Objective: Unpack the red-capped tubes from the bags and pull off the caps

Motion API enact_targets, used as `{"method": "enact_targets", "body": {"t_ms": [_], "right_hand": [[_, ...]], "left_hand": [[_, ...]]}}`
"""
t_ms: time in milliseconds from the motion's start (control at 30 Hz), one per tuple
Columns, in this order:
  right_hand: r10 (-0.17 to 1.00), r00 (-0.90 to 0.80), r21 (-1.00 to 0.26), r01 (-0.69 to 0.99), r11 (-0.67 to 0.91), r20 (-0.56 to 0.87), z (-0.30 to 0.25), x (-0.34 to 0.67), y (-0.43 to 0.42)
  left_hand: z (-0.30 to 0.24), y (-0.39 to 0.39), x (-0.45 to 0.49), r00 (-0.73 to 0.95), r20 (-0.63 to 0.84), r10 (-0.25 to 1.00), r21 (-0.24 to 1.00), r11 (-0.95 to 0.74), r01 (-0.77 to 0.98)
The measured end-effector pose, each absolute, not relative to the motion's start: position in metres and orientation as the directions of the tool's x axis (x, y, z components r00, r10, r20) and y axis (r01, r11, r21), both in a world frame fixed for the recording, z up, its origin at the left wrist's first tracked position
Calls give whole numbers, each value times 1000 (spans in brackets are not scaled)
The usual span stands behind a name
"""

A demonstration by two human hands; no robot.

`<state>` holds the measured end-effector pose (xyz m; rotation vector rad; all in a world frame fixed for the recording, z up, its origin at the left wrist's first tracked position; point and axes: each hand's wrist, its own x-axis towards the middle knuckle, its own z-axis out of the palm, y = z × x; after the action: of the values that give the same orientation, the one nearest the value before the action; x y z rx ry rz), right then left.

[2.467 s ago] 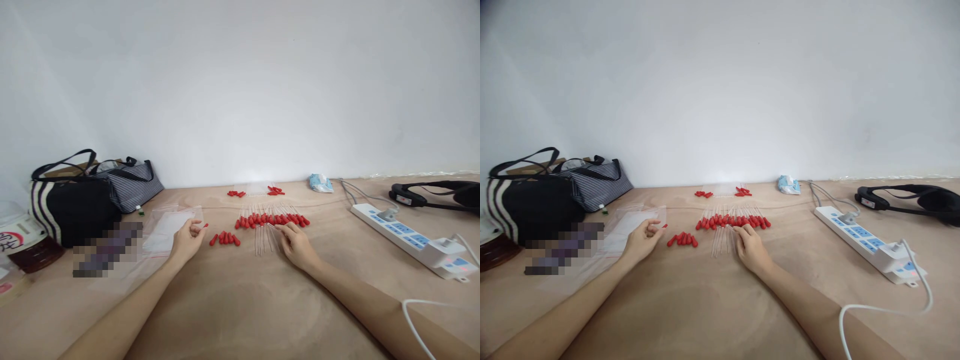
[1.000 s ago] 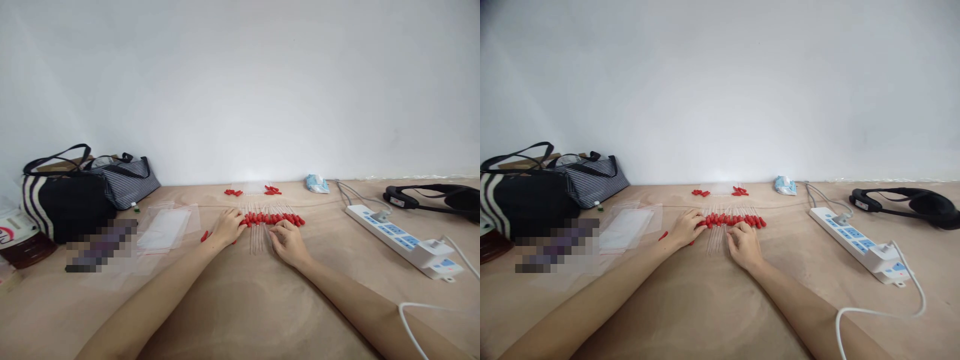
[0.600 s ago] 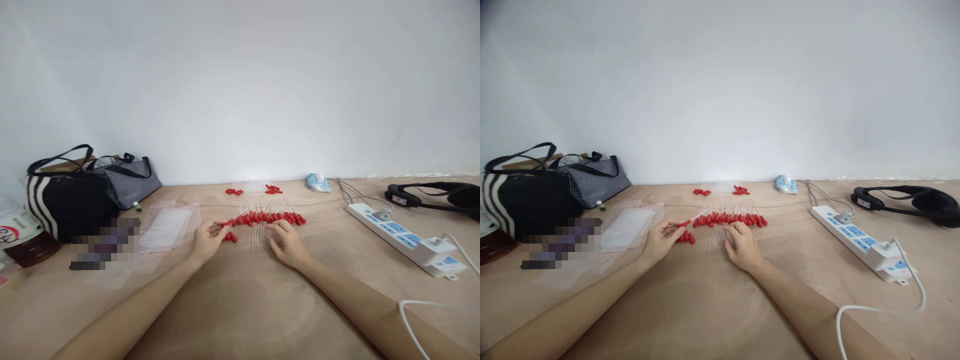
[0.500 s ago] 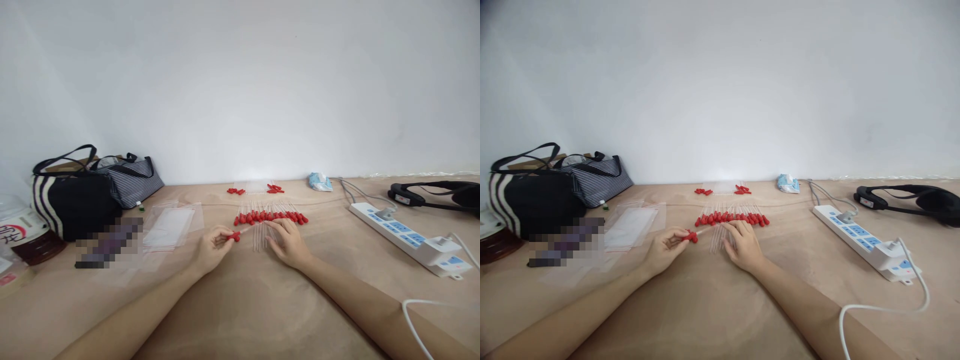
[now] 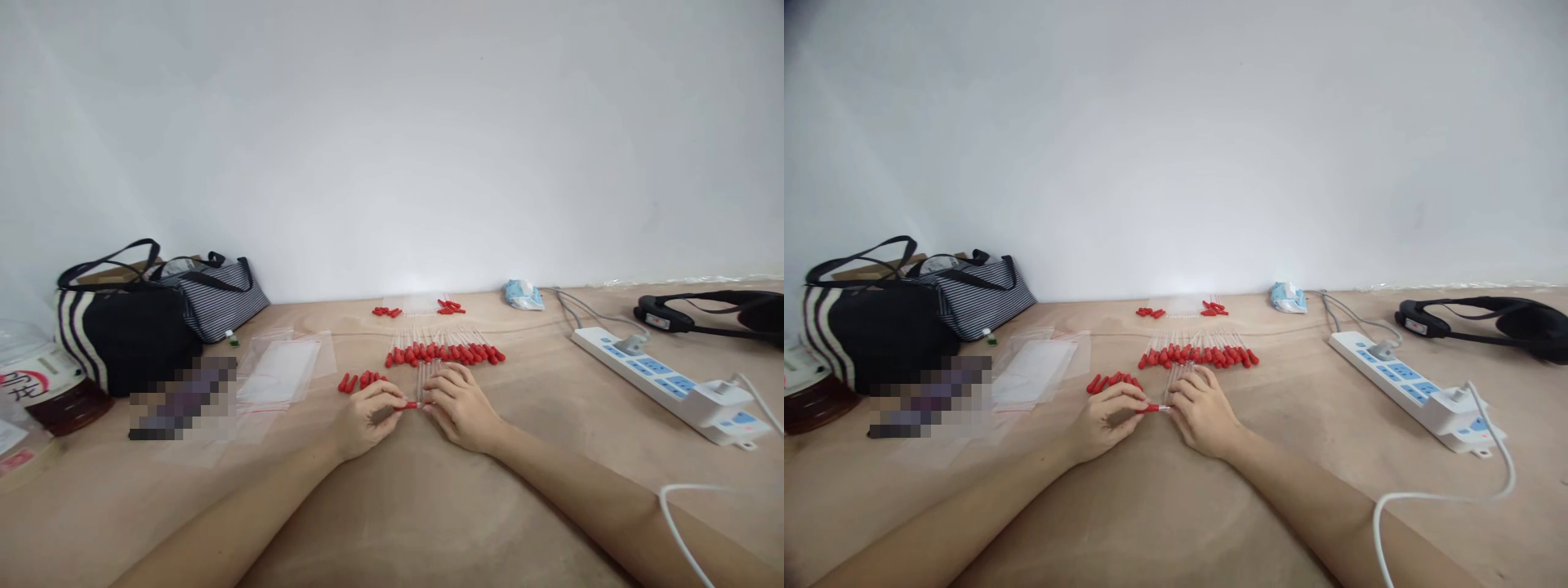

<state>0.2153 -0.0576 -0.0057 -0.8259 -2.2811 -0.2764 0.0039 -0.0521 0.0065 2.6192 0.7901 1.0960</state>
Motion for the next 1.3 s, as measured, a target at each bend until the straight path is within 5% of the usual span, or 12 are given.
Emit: {"method": "enact_targets", "body": {"t_ms": [267, 467, 800, 1067, 1300], "right_hand": [[424, -581, 62, 636, 769, 695, -3, 214, -64], [318, -601, 148, 598, 788, 733, -5, 217, -65], [302, -558, 128, 603, 787, 773, -5, 225, -63], [595, -356, -153, 755, 638, 721, -18, 244, -50], [708, -215, -402, 697, 594, 673, -18, 224, -25]], "left_hand": [[3, -50, 11, 661, 611, 437, 29, -846, 533], [0, -49, 9, 671, 631, 389, 8, -869, 496], [3, -54, 3, 638, 674, 371, 21, -874, 486], [19, -41, -32, 216, 754, 620, 281, -602, 747], [25, -17, -53, -144, 422, 895, 512, -104, 853]]}}
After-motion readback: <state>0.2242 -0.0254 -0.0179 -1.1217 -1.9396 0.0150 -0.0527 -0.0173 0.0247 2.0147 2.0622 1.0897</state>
